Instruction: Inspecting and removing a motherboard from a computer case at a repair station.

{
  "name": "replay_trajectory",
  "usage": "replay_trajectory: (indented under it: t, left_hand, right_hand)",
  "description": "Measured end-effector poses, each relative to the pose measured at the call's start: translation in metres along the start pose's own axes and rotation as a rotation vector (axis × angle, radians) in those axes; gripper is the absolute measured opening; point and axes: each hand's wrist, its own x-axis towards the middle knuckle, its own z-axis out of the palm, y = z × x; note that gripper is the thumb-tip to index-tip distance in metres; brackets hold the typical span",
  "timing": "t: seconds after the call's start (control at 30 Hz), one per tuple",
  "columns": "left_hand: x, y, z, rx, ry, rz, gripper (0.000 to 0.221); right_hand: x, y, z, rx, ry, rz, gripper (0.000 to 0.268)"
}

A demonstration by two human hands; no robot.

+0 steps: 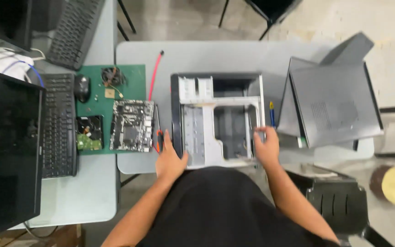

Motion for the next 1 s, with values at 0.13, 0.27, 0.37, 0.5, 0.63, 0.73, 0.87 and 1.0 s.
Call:
replay_trajectory:
  t: [0.13, 0.27, 0.37, 0.5, 0.63, 0.73, 0.87, 1.0]
  left_hand:
    - [0.020, -0.007, -0.006, 0.014, -0.006, -0.013, 0.075]
    - [0.036, 0.005, -0.028, 0.005, 0.120, 0.013, 0.069]
    - [0.051, 0.013, -0.039, -0.026, 0.187, 0.059, 0.063]
    - [0.082, 0.014, -0.033, -0.041, 0.252, 0.140, 0.060]
    - [0.110, 0.020, -0.024, -0.044, 0.349, 0.228, 0.058]
    - [0.115, 0.036, -0.029, -0.029, 0.315, 0.237, 0.058]
    - [0.124, 0.048, -0.020, -0.025, 0.321, 0.186, 0.057]
    - [0.152, 0.045, -0.006, -0.116, 0.386, 0.206, 0.056]
  right_hand:
    - [0.005, -0.002, 0.012, 0.013, 0.019, 0.008, 0.011]
    - [0.004, -0.036, 0.018, 0.223, 0.072, -0.010, 0.012]
    - [-0.006, -0.051, 0.015, 0.263, 0.121, -0.043, 0.020]
    - [-0.026, -0.038, 0.014, 0.241, 0.177, -0.147, 0.025]
    - [-0.058, -0.013, 0.011, 0.240, 0.156, -0.254, 0.012]
    - [-0.074, 0.012, 0.014, 0.159, 0.147, -0.264, 0.012]
    - [-0.088, 0.048, 0.018, 0.127, 0.156, 0.036, 0.012]
    - [-0.082, 0.076, 0.018, -0.116, 0.118, 0.015, 0.013]
